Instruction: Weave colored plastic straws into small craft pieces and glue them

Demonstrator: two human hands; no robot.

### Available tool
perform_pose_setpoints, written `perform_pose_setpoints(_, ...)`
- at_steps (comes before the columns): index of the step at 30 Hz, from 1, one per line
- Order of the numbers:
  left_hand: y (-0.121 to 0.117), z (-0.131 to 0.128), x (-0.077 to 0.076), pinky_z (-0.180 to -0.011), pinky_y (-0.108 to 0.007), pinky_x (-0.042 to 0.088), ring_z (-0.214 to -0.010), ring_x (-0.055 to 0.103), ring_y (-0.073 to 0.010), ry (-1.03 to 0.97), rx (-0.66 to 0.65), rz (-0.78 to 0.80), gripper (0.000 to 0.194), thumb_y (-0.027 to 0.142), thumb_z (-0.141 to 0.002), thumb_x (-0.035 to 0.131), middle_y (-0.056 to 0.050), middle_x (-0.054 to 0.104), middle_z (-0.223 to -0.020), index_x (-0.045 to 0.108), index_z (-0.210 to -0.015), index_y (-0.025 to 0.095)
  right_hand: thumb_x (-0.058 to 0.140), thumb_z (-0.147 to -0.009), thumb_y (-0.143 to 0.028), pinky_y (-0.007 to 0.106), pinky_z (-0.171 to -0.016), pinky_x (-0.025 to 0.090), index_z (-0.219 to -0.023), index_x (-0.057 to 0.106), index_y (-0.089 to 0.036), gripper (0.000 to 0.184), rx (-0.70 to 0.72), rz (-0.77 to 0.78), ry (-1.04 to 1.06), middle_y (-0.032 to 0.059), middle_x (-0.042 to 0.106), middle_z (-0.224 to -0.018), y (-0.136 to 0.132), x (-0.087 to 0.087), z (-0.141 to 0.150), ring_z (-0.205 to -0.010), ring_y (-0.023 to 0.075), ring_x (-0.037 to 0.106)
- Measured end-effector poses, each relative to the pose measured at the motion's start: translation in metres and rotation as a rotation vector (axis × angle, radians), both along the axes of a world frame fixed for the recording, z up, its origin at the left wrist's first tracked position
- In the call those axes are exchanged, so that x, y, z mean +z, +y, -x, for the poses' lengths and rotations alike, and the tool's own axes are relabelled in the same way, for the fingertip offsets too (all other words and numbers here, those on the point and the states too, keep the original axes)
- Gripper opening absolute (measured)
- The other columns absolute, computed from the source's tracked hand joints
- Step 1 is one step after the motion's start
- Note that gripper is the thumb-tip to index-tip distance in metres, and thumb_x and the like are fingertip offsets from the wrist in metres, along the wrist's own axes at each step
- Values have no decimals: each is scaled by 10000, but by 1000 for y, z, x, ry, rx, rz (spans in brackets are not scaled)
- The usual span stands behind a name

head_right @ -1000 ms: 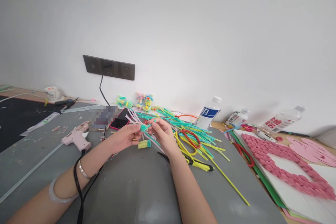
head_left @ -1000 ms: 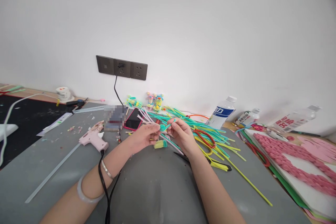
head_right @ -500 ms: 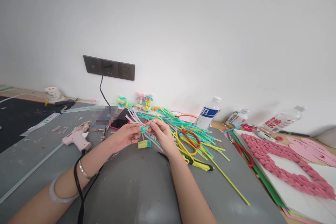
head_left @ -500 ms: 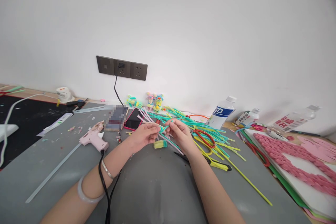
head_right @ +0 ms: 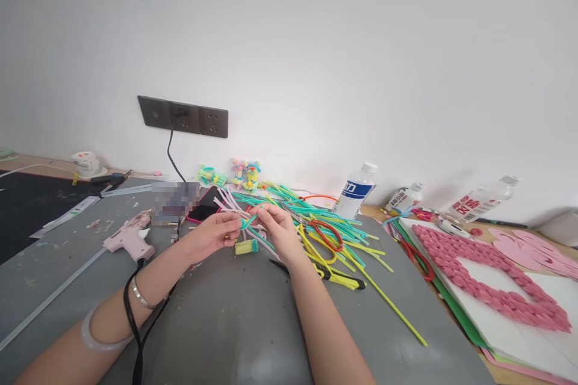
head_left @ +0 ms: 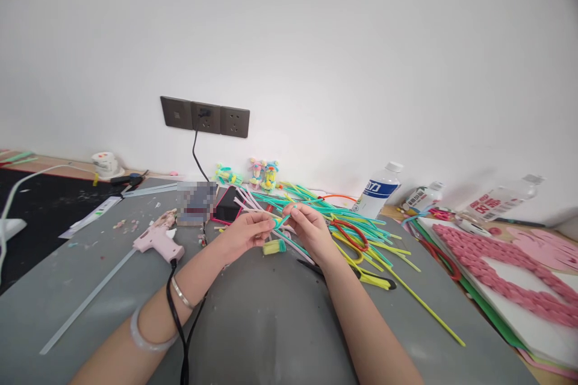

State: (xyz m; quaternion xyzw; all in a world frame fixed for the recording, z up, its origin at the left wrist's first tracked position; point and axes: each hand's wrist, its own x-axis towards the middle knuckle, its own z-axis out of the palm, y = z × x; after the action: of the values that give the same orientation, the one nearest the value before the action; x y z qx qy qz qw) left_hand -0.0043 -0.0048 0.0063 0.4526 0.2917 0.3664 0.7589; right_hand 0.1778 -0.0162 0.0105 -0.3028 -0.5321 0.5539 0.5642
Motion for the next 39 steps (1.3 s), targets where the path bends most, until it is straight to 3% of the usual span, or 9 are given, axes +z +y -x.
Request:
perform_pose_setpoints(12, -9, -1, 16, -508, -224, 246, -550, 330, -60, 71, -56, -113, 335, 386, -626, 826, 35, 437, -605, 627, -648, 117, 664, -823, -456, 267, -665, 389, -747, 677, -211, 257, 3, -12, -49, 12, 540, -732, -2, 1, 4, -690, 154, 440)
perform_pose_setpoints(19, -4, 0, 9, -517, -219, 253, -547, 331, -57, 113, 39, -134, 359, 434, -630, 816, 35, 440, -610, 676, -726, 119, 670, -818, -459, 269, -701, 422, -865, 689, -215, 249, 98, 73, -2, 8, 564, -798, -1, 2, -1, -706, 142, 485)
perform_pose_setpoints(25, -1, 0, 7, -543, -227, 271, -568, 377, -76, 87, 122, -127, 396, 439, -623, 820, 25, 476, -613, 707, -831, 122, 711, -799, -393, 269, -715, 429, -886, 667, -215, 203, 139, 35, -91, 4, 584, -817, -3, 4, 1, -717, 138, 508)
perform_pose_setpoints(39, -3, 1, 9, -545, -232, 283, -561, 375, -71, 131, 76, -150, 362, 441, -631, 813, 19, 498, -648, 707, -780, 129, 690, -816, -408, 271, -713, 437, -785, 628, -207, 213, 109, 19, -99, 6, 558, -807, 0, -1, 1, -721, 144, 510)
